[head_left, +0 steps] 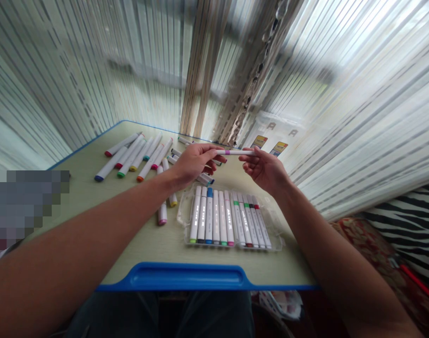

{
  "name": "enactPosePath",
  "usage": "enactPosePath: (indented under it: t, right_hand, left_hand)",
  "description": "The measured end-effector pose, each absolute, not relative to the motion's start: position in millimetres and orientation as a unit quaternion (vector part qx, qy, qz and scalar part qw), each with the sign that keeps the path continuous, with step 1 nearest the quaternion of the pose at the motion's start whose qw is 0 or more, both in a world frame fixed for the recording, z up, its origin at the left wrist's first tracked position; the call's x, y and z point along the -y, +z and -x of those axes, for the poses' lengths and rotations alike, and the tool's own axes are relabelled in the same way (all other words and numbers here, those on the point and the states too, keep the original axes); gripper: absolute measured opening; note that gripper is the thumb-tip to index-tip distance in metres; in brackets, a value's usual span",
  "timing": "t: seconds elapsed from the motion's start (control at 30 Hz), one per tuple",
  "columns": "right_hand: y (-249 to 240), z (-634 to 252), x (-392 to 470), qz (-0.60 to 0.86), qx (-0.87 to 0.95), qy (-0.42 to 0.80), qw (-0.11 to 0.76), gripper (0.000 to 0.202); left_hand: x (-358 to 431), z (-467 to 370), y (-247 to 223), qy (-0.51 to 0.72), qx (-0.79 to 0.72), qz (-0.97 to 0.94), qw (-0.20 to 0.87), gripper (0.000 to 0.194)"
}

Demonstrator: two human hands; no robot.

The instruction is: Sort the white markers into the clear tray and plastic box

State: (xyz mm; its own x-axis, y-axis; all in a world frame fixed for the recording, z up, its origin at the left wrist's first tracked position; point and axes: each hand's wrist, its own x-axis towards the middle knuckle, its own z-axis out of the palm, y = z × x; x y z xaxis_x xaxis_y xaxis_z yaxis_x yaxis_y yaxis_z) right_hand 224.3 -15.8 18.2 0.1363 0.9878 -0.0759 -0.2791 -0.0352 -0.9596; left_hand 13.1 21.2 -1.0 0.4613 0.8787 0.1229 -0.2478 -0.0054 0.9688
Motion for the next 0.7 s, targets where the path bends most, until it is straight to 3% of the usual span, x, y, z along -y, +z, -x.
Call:
enactPosePath:
  t: [0.43, 0.7]
  right_hand:
    - [10, -223, 19, 0.445, 0.485, 0.524, 0.541, 0.021]
    - [5, -223, 20, 0.455, 0.541, 0.495, 0.504, 0.030]
  left_hand:
    - [-20, -12, -3, 0.448, -0.329, -0.579, 0.597, 0.003]
    - [-17, -12, -4, 0.414, -0.316, -0.643, 0.561, 0.015]
